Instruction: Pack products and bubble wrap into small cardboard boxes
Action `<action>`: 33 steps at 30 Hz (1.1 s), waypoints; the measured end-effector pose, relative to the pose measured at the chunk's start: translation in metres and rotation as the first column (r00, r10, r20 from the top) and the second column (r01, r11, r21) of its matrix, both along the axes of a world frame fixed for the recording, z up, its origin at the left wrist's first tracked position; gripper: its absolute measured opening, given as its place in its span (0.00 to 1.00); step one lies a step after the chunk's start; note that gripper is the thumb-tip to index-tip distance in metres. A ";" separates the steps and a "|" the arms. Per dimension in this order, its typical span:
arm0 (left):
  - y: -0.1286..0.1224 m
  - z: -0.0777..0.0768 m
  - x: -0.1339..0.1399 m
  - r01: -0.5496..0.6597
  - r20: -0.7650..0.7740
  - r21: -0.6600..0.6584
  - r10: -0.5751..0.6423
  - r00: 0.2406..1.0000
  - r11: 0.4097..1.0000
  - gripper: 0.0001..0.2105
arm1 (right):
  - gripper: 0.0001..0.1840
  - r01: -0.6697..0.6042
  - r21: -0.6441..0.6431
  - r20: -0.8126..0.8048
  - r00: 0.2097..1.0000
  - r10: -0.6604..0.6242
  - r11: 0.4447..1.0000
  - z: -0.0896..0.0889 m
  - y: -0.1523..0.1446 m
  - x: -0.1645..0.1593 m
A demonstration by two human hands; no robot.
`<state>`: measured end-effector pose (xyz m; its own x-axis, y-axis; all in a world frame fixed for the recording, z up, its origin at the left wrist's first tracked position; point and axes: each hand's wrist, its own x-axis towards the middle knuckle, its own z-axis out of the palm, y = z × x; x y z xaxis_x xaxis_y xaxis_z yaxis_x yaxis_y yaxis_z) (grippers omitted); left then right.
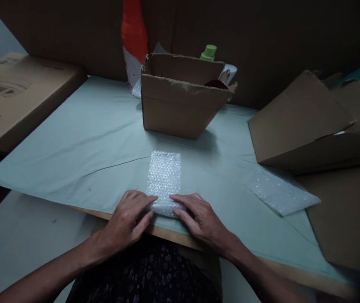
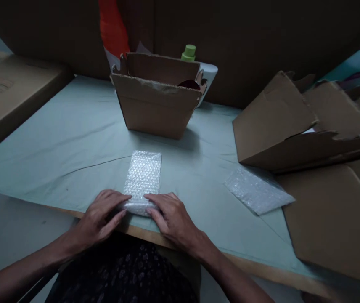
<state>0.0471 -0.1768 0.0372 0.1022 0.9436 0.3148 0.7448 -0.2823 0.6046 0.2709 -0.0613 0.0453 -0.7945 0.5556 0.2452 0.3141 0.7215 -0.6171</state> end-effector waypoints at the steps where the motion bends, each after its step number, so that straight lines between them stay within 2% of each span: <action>1: 0.003 -0.001 -0.001 -0.023 0.011 -0.017 0.023 1.000 1.000 0.15 | 0.15 0.041 0.032 0.001 0.999 -0.041 0.999 0.000 0.000 0.001; 4: 0.015 -0.005 -0.004 -0.109 -0.075 0.017 0.110 0.991 0.994 0.14 | 0.15 0.117 0.254 -0.025 0.993 -0.115 0.960 0.000 -0.002 0.000; 7: 0.023 -0.007 -0.005 -0.155 -0.146 0.104 0.170 0.975 0.982 0.16 | 0.16 0.026 0.368 0.066 0.996 -0.054 0.929 -0.002 -0.003 -0.004; 10: 0.019 -0.005 -0.004 -0.068 -0.120 0.124 0.083 0.989 0.990 0.17 | 0.15 -0.020 0.334 0.088 0.996 -0.010 0.942 -0.001 0.000 -0.008; 12: 0.013 -0.003 -0.005 0.001 -0.052 0.077 0.003 0.999 0.997 0.17 | 0.15 -0.016 0.197 0.053 0.999 0.006 0.980 0.000 0.001 -0.007; 14: 0.009 -0.001 -0.005 0.023 0.036 0.009 -0.024 0.999 1.000 0.16 | 0.16 -0.017 0.054 0.054 0.998 0.014 0.998 0.003 0.002 -0.003; 15: 0.010 0.000 -0.005 0.018 0.058 -0.018 -0.017 0.998 1.000 0.16 | 0.17 -0.004 0.039 0.061 0.998 0.001 0.999 0.004 0.001 -0.001; 16: 0.011 -0.001 -0.005 0.001 0.052 -0.028 0.000 0.999 1.000 0.15 | 0.17 0.017 0.070 0.066 0.998 -0.022 0.997 0.005 -0.001 0.001; 19: 0.024 -0.004 -0.005 -0.093 -0.072 0.017 0.094 0.993 0.996 0.14 | 0.17 0.068 0.291 0.057 0.994 -0.088 0.954 0.006 -0.005 0.003; 21: 0.032 -0.007 -0.006 -0.162 -0.119 0.042 0.166 0.979 0.986 0.14 | 0.17 0.020 0.374 0.113 0.991 -0.067 0.927 0.004 -0.005 -0.001; 23: 0.035 -0.008 -0.007 -0.225 -0.058 0.020 0.226 0.972 0.974 0.15 | 0.15 -0.031 0.374 0.156 0.987 -0.030 0.927 0.001 0.000 -0.008; 25: 0.032 -0.007 -0.007 -0.282 0.140 -0.080 0.290 0.947 0.956 0.20 | 0.15 0.016 0.289 0.108 0.993 -0.049 0.957 0.000 0.008 -0.013; 27: 0.026 -0.005 -0.005 -0.280 0.420 -0.244 0.361 0.833 0.929 0.27 | 0.15 0.140 0.107 0.008 0.990 -0.142 0.984 0.001 0.015 -0.017; 28: 0.024 -0.004 -0.003 -0.241 0.544 -0.331 0.393 0.741 0.912 0.31 | 0.16 0.184 -0.015 -0.021 0.983 -0.185 0.983 0.003 0.017 -0.018; 30: 0.022 -0.001 0.003 -0.109 0.708 -0.466 0.444 0.548 0.878 0.38 | 0.14 0.179 -0.250 -0.030 0.981 -0.192 0.952 0.008 0.018 -0.018; 31: 0.023 0.000 0.007 -0.037 0.751 -0.510 0.466 0.468 0.859 0.41 | 0.13 0.145 -0.319 -0.036 0.986 -0.165 0.937 0.010 0.017 -0.018; 33: 0.027 0.003 0.015 0.058 0.791 -0.554 0.504 0.347 0.831 0.44 | 0.12 0.104 -0.335 -0.067 0.989 -0.134 0.937 0.012 0.015 -0.015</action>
